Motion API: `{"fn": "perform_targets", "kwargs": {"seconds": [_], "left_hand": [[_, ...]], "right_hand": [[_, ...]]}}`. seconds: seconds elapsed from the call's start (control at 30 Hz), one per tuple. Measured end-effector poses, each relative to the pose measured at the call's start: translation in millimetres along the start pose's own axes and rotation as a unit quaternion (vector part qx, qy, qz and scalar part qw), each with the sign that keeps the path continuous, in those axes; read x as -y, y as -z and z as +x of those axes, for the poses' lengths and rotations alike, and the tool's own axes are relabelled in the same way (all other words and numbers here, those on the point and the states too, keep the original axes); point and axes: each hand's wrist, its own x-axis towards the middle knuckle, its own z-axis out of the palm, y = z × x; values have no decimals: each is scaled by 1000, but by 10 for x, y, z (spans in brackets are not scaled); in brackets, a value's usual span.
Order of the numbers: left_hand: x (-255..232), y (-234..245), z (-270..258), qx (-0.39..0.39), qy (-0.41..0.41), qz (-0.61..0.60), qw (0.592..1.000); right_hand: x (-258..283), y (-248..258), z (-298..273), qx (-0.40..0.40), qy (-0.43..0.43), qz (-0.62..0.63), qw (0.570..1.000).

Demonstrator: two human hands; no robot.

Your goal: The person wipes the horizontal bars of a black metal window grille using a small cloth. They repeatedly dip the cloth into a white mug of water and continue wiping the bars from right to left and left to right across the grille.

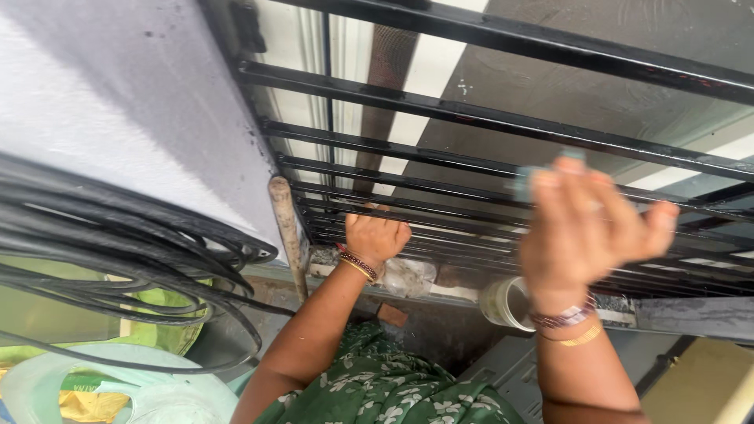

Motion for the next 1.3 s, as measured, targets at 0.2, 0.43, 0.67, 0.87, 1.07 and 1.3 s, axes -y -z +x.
{"fn": "perform_targets", "kwargs": {"seconds": [0.2,0.43,0.67,0.87,1.07,1.3], "left_hand": [[-13,7,23,-19,-13,3,1000],[12,33,2,5,18,-21,1000],[39,247,124,-4,-6,-10,1000],[65,363,239,45,-53,86,994],[44,168,96,-7,-32,26,999],[94,-46,-49,-3,-31,12,999]], "right_hand": [[-505,297,-334,11,-84,-123,989],[156,384,415,-63,-154,79,983],[1287,-313,1381,15,25,154,988],[1814,-452,1715,-10,43,268,962],[1323,-272,1532,37,85,246,965],[380,-41,1045,33,57,149,987]]}}
